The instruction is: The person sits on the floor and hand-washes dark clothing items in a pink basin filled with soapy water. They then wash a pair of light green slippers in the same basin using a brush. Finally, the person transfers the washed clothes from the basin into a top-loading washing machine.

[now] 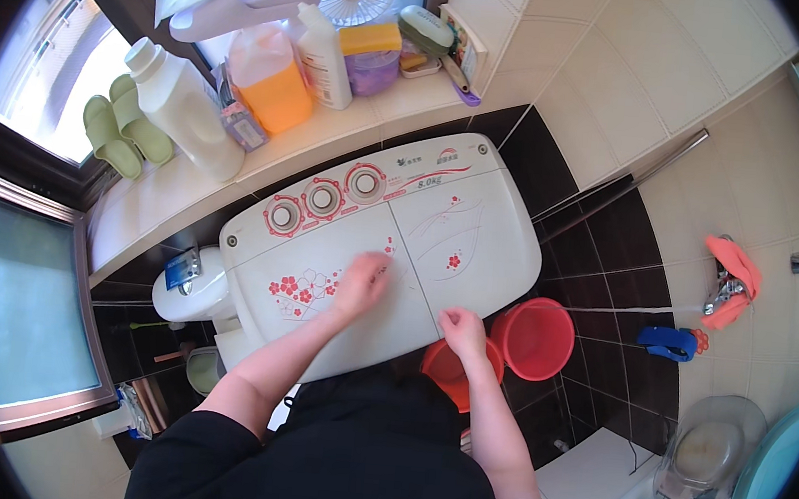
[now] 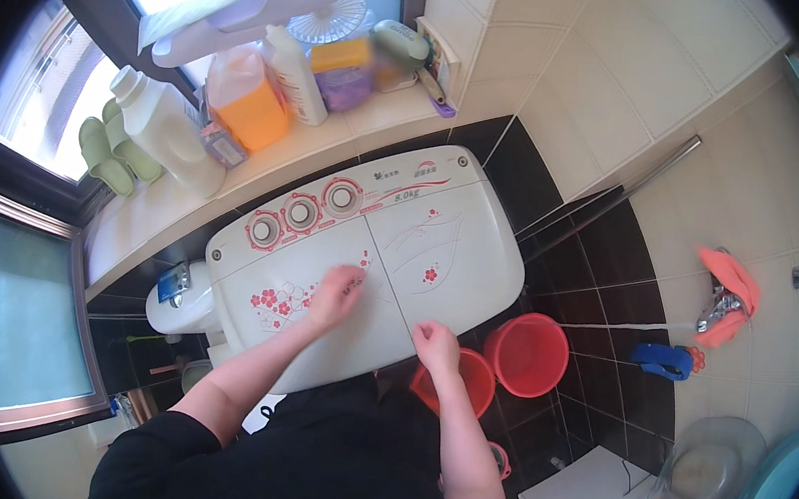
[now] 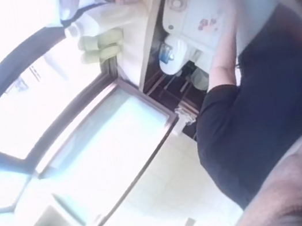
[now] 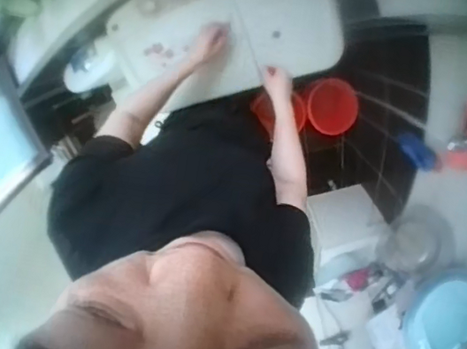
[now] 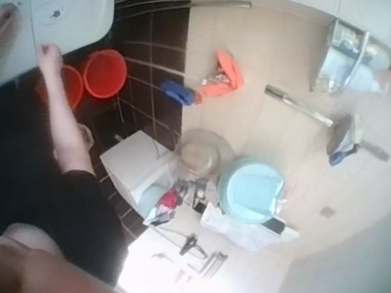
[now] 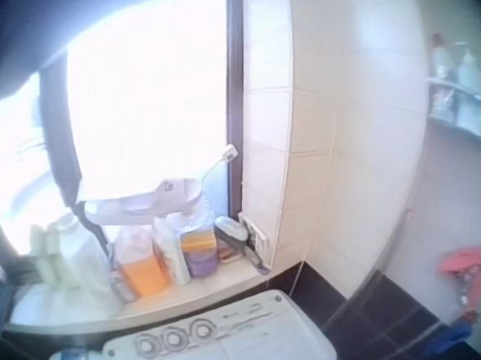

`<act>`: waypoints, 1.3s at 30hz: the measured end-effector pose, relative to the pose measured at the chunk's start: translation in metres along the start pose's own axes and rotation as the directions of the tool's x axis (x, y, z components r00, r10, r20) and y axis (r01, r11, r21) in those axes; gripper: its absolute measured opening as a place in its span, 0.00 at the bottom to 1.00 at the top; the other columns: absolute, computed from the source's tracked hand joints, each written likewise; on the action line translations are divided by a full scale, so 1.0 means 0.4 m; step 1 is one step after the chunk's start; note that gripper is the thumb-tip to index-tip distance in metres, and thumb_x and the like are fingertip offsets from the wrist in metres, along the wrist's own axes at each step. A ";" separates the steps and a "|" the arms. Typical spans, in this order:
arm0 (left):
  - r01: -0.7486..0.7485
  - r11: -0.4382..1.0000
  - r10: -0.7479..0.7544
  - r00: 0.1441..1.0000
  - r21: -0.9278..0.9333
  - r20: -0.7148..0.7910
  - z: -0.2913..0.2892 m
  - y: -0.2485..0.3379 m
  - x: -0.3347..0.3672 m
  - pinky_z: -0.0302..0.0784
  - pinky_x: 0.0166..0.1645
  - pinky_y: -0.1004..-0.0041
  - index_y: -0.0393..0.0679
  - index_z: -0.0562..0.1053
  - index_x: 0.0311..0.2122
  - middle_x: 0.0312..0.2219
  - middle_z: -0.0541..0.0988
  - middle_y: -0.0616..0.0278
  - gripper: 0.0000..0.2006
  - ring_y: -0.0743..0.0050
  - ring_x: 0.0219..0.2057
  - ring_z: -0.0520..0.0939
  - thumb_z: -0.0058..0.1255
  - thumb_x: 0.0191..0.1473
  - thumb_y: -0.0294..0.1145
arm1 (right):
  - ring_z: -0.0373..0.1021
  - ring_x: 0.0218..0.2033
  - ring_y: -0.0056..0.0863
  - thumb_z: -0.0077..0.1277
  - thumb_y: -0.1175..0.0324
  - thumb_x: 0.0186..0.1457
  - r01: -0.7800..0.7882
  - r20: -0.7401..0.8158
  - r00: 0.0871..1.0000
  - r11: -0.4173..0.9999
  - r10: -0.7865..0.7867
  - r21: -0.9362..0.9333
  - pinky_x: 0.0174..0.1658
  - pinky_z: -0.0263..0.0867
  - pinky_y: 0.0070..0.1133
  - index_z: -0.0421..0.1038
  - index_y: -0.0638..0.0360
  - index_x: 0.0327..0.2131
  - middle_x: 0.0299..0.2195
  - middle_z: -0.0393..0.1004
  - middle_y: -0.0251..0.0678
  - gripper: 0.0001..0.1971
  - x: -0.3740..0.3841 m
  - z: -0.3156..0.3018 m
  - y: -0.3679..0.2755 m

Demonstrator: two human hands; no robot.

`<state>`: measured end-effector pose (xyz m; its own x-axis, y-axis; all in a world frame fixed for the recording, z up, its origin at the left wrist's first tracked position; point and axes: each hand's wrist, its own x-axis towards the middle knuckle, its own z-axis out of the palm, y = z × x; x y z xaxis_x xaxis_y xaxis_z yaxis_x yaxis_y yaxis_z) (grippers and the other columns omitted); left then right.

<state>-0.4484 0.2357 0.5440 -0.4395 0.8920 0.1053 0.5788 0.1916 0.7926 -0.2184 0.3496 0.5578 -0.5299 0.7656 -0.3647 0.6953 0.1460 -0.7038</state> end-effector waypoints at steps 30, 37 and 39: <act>-0.023 0.854 0.105 0.986 0.520 -0.130 -0.280 -0.181 0.227 0.70 0.50 0.62 0.44 0.70 0.46 0.45 0.70 0.57 0.26 0.56 0.48 0.70 0.59 0.35 0.22 | 0.45 0.61 0.59 0.59 0.68 0.43 0.434 0.079 0.896 0.820 -0.438 -0.375 0.58 0.52 0.47 0.65 0.53 0.53 0.61 0.51 0.49 0.29 0.104 0.216 -0.238; -0.132 0.887 0.192 0.977 0.442 -0.092 -0.184 -0.036 0.127 0.66 0.52 0.57 0.44 0.68 0.50 0.47 0.68 0.53 0.30 0.51 0.50 0.67 0.60 0.36 0.24 | 0.46 0.61 0.57 0.59 0.69 0.42 0.450 0.068 0.886 0.818 -0.458 -0.358 0.56 0.54 0.46 0.66 0.55 0.51 0.60 0.52 0.48 0.29 0.108 0.214 -0.214; -0.162 0.900 0.196 0.980 0.405 -0.042 -0.156 -0.019 0.102 0.66 0.52 0.58 0.44 0.68 0.49 0.47 0.68 0.53 0.29 0.50 0.49 0.67 0.60 0.36 0.24 | 0.47 0.61 0.56 0.59 0.69 0.42 0.450 0.070 0.887 0.822 -0.456 -0.348 0.57 0.54 0.45 0.67 0.54 0.51 0.60 0.53 0.47 0.29 0.107 0.214 -0.212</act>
<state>-0.5137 0.2450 0.5798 -0.3465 0.8941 0.2838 0.8703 0.1936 0.4528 -0.3419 0.3162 0.5497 -0.8210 0.5692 -0.0452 0.5025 0.6826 -0.5306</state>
